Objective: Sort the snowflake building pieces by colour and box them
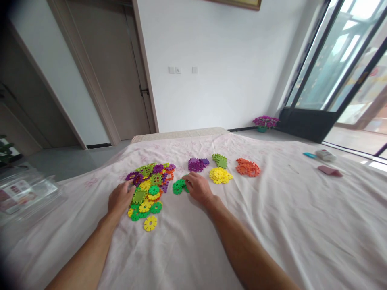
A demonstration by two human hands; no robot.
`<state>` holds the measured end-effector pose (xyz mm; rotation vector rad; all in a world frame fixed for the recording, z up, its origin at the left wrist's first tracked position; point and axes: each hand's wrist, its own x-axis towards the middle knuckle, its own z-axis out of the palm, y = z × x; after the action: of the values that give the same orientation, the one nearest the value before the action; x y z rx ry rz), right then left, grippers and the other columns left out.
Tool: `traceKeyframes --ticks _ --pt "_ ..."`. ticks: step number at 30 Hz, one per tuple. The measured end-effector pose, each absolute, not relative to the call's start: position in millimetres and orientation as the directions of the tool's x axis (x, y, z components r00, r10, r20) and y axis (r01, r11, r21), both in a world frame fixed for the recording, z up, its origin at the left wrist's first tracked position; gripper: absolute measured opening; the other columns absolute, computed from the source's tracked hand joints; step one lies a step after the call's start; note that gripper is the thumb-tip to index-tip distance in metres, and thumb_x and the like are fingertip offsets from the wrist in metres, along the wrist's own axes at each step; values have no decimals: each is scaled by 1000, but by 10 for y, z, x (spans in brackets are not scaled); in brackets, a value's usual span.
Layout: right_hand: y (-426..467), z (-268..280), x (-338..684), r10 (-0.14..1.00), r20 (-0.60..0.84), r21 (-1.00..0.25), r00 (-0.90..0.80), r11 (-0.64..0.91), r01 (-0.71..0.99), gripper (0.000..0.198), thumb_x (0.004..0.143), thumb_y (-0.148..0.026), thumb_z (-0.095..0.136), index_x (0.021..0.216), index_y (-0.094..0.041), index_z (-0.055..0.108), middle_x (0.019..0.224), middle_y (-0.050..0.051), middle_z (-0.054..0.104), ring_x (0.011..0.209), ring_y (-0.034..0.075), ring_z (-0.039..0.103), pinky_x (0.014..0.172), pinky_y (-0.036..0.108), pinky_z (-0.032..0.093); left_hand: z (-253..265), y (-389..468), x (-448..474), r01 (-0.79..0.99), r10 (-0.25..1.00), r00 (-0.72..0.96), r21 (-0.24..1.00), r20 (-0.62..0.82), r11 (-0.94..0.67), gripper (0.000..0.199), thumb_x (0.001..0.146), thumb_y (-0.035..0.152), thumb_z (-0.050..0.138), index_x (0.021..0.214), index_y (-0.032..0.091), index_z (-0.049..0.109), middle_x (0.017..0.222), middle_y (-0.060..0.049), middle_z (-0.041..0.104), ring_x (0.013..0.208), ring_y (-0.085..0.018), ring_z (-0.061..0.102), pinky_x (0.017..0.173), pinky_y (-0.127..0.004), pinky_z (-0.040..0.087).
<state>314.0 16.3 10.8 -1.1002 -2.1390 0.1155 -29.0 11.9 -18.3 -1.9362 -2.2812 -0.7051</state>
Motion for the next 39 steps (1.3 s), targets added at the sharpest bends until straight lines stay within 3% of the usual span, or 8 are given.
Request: traceKeyframes --ticks 4,7,12,19,25,31,36,39 --pt "-120 147 2695 575 484 -312 -660 818 484 23 97 -22 51 112 -22 68 100 6 67 94 17 60 82 27 44 -176 113 -286 951 919 -200 293 339 99 44 93 33 41 131 17 59 127 -11 66 119 -25 60 101 -36 44" --pt "-260 146 2504 501 430 -240 -751 865 440 30 96 -37 56 122 -25 64 109 7 65 96 18 58 82 29 44 -183 116 -287 953 918 -196 287 344 96 44 93 33 42 131 17 58 129 -11 65 120 -25 59 101 -36 44" --pt "-290 103 2393 489 379 -133 -786 869 476 32 95 -50 55 111 -27 69 107 5 65 92 18 57 75 29 41 -198 125 -290 957 917 -190 275 351 93 44 93 33 42 131 17 57 128 -11 65 119 -25 59 102 -37 43" --pt "-281 82 2386 459 419 -84 -783 878 471 24 101 -37 50 98 -21 68 96 5 66 84 15 58 71 27 39 -205 129 -286 957 917 -199 268 345 107 44 94 33 41 131 18 58 126 -11 66 119 -25 60 101 -36 43" --pt "-238 103 2451 567 512 -180 -645 806 564 29 103 -31 42 90 -19 65 86 5 64 78 15 56 71 26 39 -228 146 -300 959 919 -196 263 341 107 44 93 33 42 131 19 58 127 -10 66 118 -25 60 100 -36 44" --pt "60 88 2808 775 574 -426 -264 558 713 30 102 -31 42 85 -19 65 82 3 62 77 15 56 71 25 39 -218 132 -297 960 914 -185 264 360 90 43 94 33 42 130 18 58 126 -10 66 118 -24 60 99 -35 44" --pt "285 26 3129 814 581 -531 -7 386 754 36 98 -35 43 77 -19 67 77 4 65 73 16 58 68 25 41 -191 113 -279 961 914 -187 262 361 93 42 94 33 41 130 18 58 124 -10 67 116 -25 61 99 -35 44" --pt "337 4 3222 828 557 -563 61 323 761 36 97 -36 42 87 -20 73 86 6 70 80 19 62 73 27 45 -174 103 -266 963 914 -184 253 363 94 42 94 32 42 129 18 58 124 -10 67 116 -25 61 99 -35 45"
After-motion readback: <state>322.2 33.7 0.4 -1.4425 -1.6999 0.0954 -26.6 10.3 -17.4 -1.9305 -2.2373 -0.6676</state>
